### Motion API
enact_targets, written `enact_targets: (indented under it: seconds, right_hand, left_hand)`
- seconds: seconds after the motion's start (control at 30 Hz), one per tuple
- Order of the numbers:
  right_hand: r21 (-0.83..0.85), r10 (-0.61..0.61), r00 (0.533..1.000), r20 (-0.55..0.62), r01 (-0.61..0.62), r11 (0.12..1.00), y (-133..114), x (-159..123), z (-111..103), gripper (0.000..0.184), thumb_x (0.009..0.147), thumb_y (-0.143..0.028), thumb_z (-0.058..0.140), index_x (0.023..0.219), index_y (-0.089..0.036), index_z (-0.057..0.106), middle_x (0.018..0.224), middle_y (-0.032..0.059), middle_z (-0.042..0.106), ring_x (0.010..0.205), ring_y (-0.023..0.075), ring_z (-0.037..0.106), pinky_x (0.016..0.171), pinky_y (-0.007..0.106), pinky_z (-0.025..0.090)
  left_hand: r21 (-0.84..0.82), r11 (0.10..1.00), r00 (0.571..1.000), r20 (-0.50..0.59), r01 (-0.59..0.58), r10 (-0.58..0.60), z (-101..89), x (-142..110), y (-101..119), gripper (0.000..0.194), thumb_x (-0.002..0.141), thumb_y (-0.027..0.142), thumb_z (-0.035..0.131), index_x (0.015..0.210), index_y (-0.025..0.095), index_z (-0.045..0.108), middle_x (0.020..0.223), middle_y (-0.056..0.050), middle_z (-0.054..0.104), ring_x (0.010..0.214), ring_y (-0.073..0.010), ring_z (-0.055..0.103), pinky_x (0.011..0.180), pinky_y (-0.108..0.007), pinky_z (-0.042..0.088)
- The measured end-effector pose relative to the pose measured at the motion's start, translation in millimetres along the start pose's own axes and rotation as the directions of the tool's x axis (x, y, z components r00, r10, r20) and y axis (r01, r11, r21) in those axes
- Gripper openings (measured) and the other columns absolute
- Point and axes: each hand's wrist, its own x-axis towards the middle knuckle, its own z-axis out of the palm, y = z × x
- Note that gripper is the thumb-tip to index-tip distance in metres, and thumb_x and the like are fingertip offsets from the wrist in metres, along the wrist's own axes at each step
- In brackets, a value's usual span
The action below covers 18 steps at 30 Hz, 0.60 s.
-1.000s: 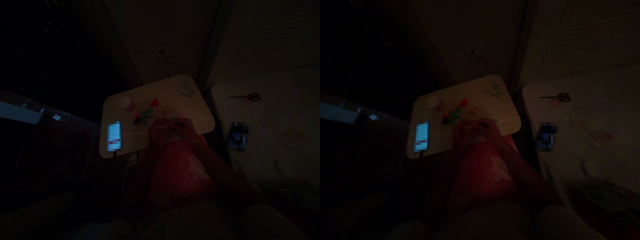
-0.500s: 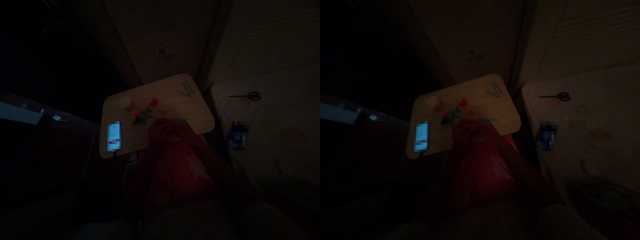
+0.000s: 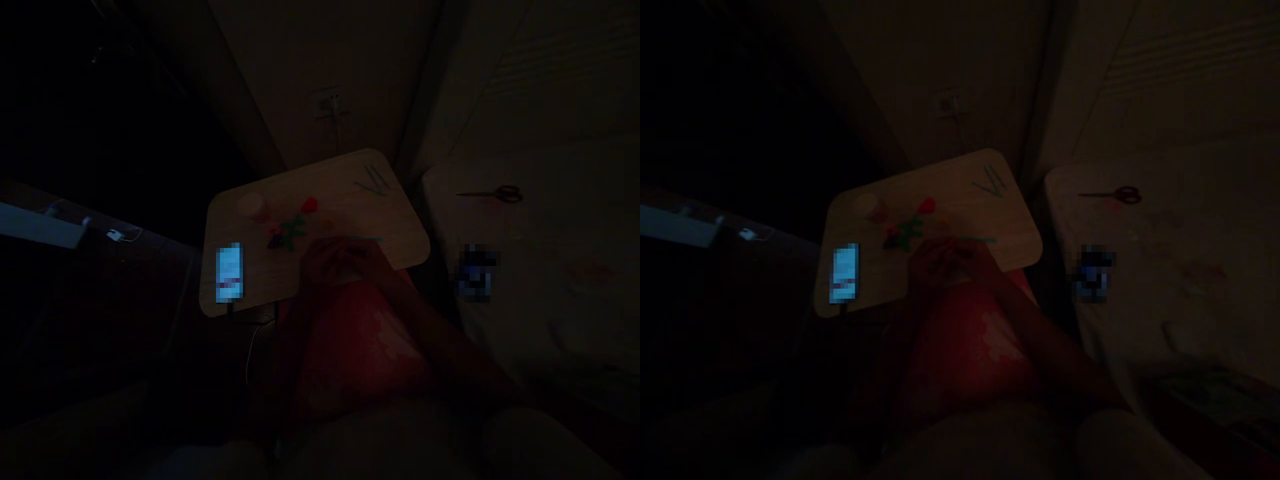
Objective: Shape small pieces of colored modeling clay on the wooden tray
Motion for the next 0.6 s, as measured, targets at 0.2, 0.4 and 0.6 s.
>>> enact_targets:
  seconds: [0.2,0.4,0.6]
  right_hand:
    - [0.029,0.042,0.995,-0.087,-0.039,0.999,-3,-1,2,0.044,0.088,-0.065,0.069,0.082,-0.022,0.076,0.078,0.0043,0.075,0.073,0.0202,0.069,0.066,0.031,0.055]
    - [0.051,0.02,0.981,-0.194,-0.01,0.999,-7,-3,1,0.049,0.089,-0.068,0.066,0.073,-0.022,0.069,0.065,0.0024,0.067,0.06,0.0166,0.06,0.059,0.03,0.051]
    - [0.033,0.008,0.979,-0.201,-0.002,0.999,-2,-1,0,0.042,0.091,-0.062,0.066,0.105,-0.024,0.079,0.067,-0.0003,0.061,0.056,0.0148,0.051,0.054,0.029,0.042]
  left_hand:
    - [0.268,0.964,1.0,0.008,0.0,-0.002,-12.1,-4,-7,0.043,0.093,0.046,0.075,0.128,0.022,0.071,0.126,-0.013,0.07,0.119,-0.0298,0.065,0.106,-0.048,0.051]
    - [0.399,0.913,0.996,-0.056,0.08,-0.063,-37.6,-15,-18,0.043,0.091,0.044,0.075,0.127,0.02,0.071,0.122,-0.015,0.063,0.118,-0.034,0.062,0.108,-0.051,0.048]
    - [0.425,0.891,0.984,-0.002,0.161,-0.177,-44.6,-26,-25,0.039,0.092,0.042,0.072,0.125,0.022,0.073,0.118,-0.013,0.062,0.113,-0.0323,0.063,0.103,-0.047,0.052]
